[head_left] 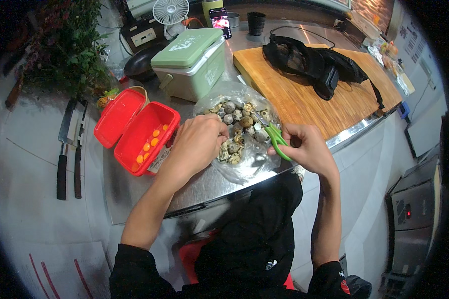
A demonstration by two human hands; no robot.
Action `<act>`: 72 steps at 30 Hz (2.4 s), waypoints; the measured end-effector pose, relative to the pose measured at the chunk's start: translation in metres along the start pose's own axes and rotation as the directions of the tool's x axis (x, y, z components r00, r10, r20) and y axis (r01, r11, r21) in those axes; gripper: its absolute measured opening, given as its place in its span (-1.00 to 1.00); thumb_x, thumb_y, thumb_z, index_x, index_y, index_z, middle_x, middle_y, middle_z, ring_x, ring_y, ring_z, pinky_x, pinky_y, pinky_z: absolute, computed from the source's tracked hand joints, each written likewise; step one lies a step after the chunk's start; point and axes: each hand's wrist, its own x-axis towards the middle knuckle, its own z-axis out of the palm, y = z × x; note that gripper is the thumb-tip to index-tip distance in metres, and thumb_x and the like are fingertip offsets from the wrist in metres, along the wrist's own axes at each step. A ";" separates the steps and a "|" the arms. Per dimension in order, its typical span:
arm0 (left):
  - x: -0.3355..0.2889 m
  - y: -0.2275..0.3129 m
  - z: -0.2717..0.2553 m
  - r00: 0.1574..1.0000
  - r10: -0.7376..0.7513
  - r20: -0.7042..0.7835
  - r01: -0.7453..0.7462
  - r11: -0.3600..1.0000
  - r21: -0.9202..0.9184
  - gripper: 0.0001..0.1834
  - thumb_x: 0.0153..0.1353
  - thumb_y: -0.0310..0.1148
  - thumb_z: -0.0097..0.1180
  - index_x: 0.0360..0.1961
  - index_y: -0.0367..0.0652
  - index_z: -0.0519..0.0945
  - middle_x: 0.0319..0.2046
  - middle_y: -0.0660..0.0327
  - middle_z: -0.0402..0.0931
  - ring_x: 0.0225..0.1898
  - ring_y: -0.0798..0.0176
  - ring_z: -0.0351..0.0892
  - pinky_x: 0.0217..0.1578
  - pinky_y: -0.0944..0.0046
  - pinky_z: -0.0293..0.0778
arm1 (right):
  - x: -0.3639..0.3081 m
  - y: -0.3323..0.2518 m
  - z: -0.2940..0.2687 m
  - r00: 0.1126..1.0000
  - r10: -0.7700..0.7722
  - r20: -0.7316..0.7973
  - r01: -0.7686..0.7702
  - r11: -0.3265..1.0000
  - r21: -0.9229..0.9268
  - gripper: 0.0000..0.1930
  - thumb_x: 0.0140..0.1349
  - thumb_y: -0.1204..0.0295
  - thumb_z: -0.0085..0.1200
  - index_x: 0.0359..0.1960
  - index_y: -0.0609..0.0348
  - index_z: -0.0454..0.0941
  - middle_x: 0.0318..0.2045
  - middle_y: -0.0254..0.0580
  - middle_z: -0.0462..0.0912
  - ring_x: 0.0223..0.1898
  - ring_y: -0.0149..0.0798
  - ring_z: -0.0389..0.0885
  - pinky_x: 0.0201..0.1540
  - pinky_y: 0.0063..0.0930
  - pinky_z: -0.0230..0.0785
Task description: The person uses green scissors to crack small speckled eggs one by one and drops the contents into a red container. The shells are discarded into a plastic bag on the counter. The process is repeated for multiple eggs.
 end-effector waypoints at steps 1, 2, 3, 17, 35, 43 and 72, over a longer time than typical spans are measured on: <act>-0.001 0.001 -0.001 0.999 0.003 -0.032 -0.004 1.000 -0.024 -0.90 0.24 -0.40 0.42 -0.25 -0.16 0.83 -0.22 -0.01 0.78 -0.09 -0.18 0.79 -0.02 -0.14 0.65 | 0.000 -0.001 -0.001 1.000 -0.008 0.004 0.008 1.000 -0.010 -0.45 0.21 0.25 0.63 -0.57 0.14 0.37 -0.64 -0.48 0.39 -0.51 -0.57 0.35 -0.48 -0.45 0.18; -0.001 0.003 -0.002 0.999 -0.008 -0.049 0.006 0.999 -0.049 -0.89 0.24 -0.39 0.43 -0.25 -0.17 0.83 -0.21 0.00 0.78 -0.09 -0.17 0.79 -0.03 -0.14 0.64 | 0.000 -0.002 -0.001 1.000 0.026 0.012 -0.026 1.000 0.011 -0.45 0.21 0.26 0.63 -0.57 0.13 0.37 -0.64 -0.49 0.39 -0.51 -0.58 0.35 -0.47 -0.46 0.18; -0.001 0.004 -0.002 0.998 -0.021 -0.066 0.016 0.997 -0.075 -0.88 0.23 -0.38 0.44 -0.26 -0.18 0.82 -0.20 0.02 0.78 -0.08 -0.16 0.79 -0.04 -0.13 0.64 | 0.000 -0.003 0.000 0.999 0.046 0.018 -0.047 0.998 0.034 -0.46 0.21 0.28 0.64 -0.56 0.13 0.37 -0.63 -0.50 0.40 -0.50 -0.58 0.35 -0.47 -0.47 0.17; 0.020 0.008 0.000 0.984 -0.138 -0.115 0.123 0.985 -0.123 -0.83 0.23 -0.28 0.48 -0.25 -0.14 0.87 -0.37 -0.04 0.81 -0.26 -0.18 0.84 -0.10 -0.10 0.71 | 0.000 0.005 0.002 0.999 0.034 0.019 -0.035 0.997 0.072 -0.51 0.26 0.37 0.58 -0.55 0.13 0.38 -0.61 -0.50 0.44 -0.48 -0.62 0.38 -0.45 -0.51 0.22; 0.028 0.024 0.014 0.966 -0.230 -0.122 0.229 0.973 -0.022 -0.59 0.11 -0.32 0.56 -0.03 -0.23 0.74 -0.19 -0.02 0.82 -0.10 -0.10 0.85 -0.02 -0.06 0.70 | -0.002 -0.002 0.000 0.999 -0.025 -0.042 0.027 0.999 0.032 -0.42 0.18 0.17 0.65 -0.61 0.14 0.39 -0.70 -0.49 0.32 -0.61 -0.54 0.29 -0.52 -0.42 0.05; 0.014 0.004 0.006 0.982 0.016 -0.191 -0.108 0.867 -0.486 -0.69 0.26 -0.51 0.44 0.01 -0.34 0.70 -0.09 -0.03 0.76 -0.11 0.12 0.85 -0.09 0.15 0.73 | -0.002 -0.010 0.001 1.000 -0.015 -0.025 0.015 1.000 0.012 -0.44 0.17 0.20 0.65 -0.59 0.17 0.40 -0.70 -0.47 0.31 -0.60 -0.54 0.29 -0.52 -0.41 0.06; -0.004 -0.001 0.031 0.951 -0.253 -0.175 0.007 0.585 -0.811 -0.60 0.23 -0.76 0.32 0.10 -0.34 0.65 -0.04 0.17 0.74 -0.02 0.34 0.76 0.02 0.31 0.71 | -0.004 -0.055 0.011 0.985 -0.106 0.135 0.160 0.852 -0.498 -0.07 0.00 -0.43 0.50 -0.08 0.31 0.57 -0.24 0.24 0.71 -0.24 0.34 0.79 -0.20 0.15 0.62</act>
